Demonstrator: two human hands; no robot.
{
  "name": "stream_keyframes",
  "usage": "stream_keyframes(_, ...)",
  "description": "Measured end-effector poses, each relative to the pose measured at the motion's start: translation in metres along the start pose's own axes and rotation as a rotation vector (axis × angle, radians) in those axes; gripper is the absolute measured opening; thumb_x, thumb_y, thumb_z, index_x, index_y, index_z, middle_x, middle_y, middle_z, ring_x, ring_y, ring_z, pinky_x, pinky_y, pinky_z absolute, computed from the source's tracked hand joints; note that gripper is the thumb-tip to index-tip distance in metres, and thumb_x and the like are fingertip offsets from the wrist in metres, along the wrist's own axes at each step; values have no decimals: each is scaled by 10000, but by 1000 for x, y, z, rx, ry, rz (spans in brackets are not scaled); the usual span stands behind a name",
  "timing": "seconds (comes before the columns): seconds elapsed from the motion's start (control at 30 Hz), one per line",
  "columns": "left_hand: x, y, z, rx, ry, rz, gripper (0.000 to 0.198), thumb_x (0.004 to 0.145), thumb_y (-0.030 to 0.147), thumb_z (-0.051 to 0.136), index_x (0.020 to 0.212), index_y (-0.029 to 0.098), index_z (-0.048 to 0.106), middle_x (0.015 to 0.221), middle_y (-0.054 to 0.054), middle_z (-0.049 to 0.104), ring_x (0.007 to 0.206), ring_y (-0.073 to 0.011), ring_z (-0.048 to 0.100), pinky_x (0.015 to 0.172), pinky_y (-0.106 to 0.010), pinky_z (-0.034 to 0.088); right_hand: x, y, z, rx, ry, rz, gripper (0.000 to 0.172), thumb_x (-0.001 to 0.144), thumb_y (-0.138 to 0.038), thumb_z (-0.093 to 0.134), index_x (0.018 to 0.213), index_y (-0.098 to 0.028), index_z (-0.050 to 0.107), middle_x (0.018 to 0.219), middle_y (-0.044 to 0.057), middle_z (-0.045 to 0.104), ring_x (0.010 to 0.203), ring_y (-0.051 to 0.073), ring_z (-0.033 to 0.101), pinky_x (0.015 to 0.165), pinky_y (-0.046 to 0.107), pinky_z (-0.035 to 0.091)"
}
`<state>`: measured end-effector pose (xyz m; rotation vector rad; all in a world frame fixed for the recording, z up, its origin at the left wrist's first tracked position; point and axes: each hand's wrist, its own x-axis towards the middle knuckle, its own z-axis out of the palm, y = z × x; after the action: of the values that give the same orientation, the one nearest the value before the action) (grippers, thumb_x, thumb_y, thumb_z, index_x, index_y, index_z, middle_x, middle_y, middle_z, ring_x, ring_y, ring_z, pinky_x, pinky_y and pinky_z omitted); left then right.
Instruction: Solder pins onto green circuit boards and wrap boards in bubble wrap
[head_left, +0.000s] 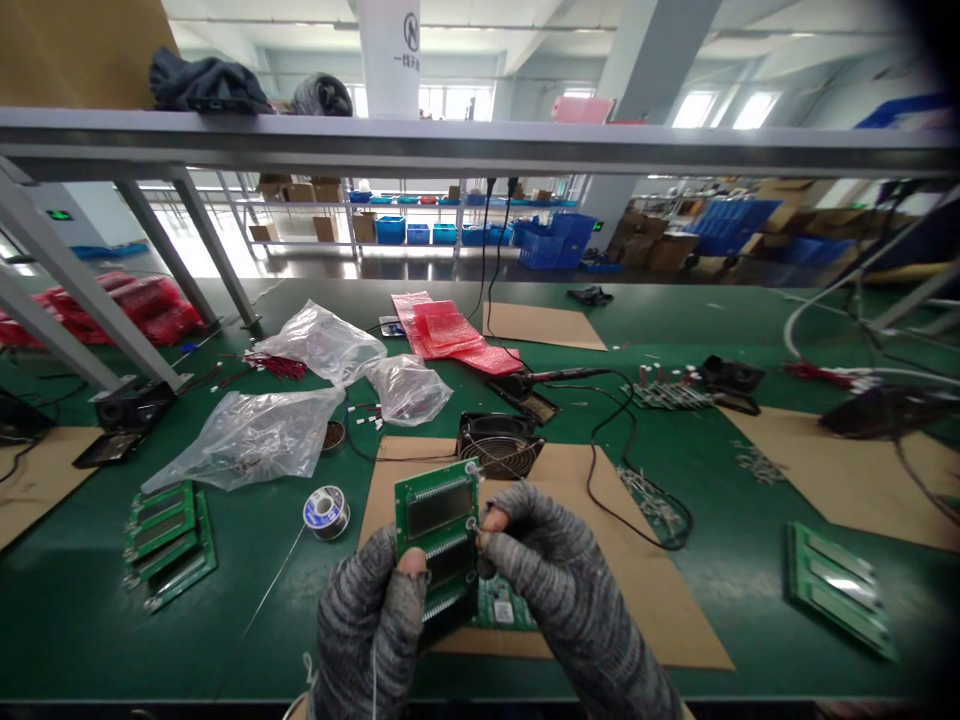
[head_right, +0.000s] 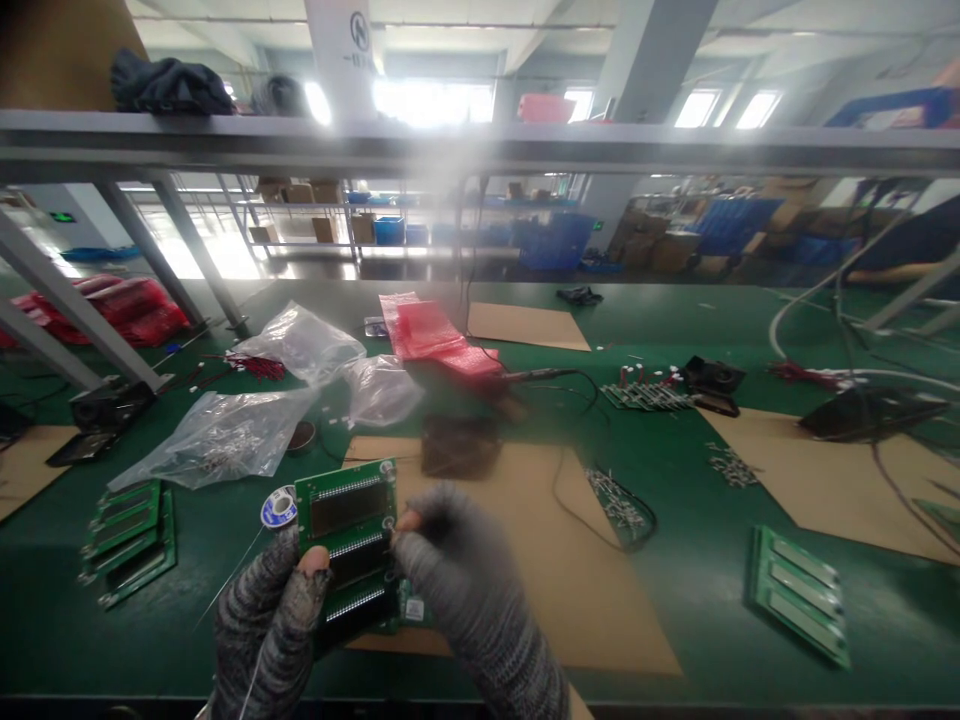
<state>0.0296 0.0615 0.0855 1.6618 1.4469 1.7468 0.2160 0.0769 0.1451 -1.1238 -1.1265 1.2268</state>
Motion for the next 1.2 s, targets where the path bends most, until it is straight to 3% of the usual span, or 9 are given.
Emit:
stream_keyframes(0.2, -2, 5, 3, 180, 43, 289, 244, 833, 204, 683, 1067, 263, 716, 921, -40, 764, 783, -185, 735, 727, -244, 601, 2, 0, -2, -34, 2, 5, 177, 743, -315, 755, 794, -182, 650, 719, 0, 637, 628, 126, 571, 583, 251, 482)
stream_keyframes(0.37, -3, 4, 3, 218, 57, 342, 275, 834, 212, 688, 1105, 261, 694, 930, -37, 762, 809, -168, 732, 787, -228, 589, 2, -3, -2, -45, -10, -3, 144, 748, -284, 738, 783, -180, 646, 721, -3, 636, 622, 117, 566, 577, 239, 481)
stream_keyframes(0.63, 1, -1, 9, 118, 8, 178, 261, 868, 303, 668, 1118, 237, 703, 983, -46, 766, 825, -173, 742, 719, -199, 600, 4, -5, 1, -48, 4, 1, 129, 762, -257, 730, 824, -190, 638, 728, -19, 641, 612, 101, 567, 572, 224, 471)
stream_keyframes(0.8, 2, 3, 13, 33, -13, 26, 269, 880, 368, 650, 1076, 198, 716, 980, -80, 767, 837, -221, 744, 735, -288, 624, 4, -5, 2, -98, 4, -25, 108, 771, -268, 724, 801, -187, 660, 720, -8, 659, 625, 109, 583, 584, 231, 472)
stream_keyframes(0.9, 6, 9, 13, 100, -9, 142, 247, 902, 338, 619, 1092, 201, 697, 973, -74, 767, 822, -201, 745, 715, -255, 617, 4, -2, 1, -138, 18, -50, 116, 780, -286, 712, 793, -187, 653, 715, -7, 647, 629, 116, 581, 591, 243, 480)
stream_keyframes(1.03, 12, 19, 14, 216, 92, 317, 193, 916, 335, 598, 995, 183, 688, 806, -48, 744, 651, -155, 717, 582, -199, 587, 4, 3, 2, -164, 23, -67, 122, 815, -304, 674, 813, -191, 630, 715, -9, 623, 628, 124, 587, 594, 261, 497)
stream_keyframes(1.2, 15, 23, 14, 275, 108, 445, 164, 915, 317, 595, 944, 185, 687, 765, -40, 733, 604, -161, 700, 546, -230, 586, 5, 7, 3, -171, 9, -51, 133, 847, -324, 643, 853, -195, 610, 735, -10, 610, 603, 122, 588, 567, 265, 507)
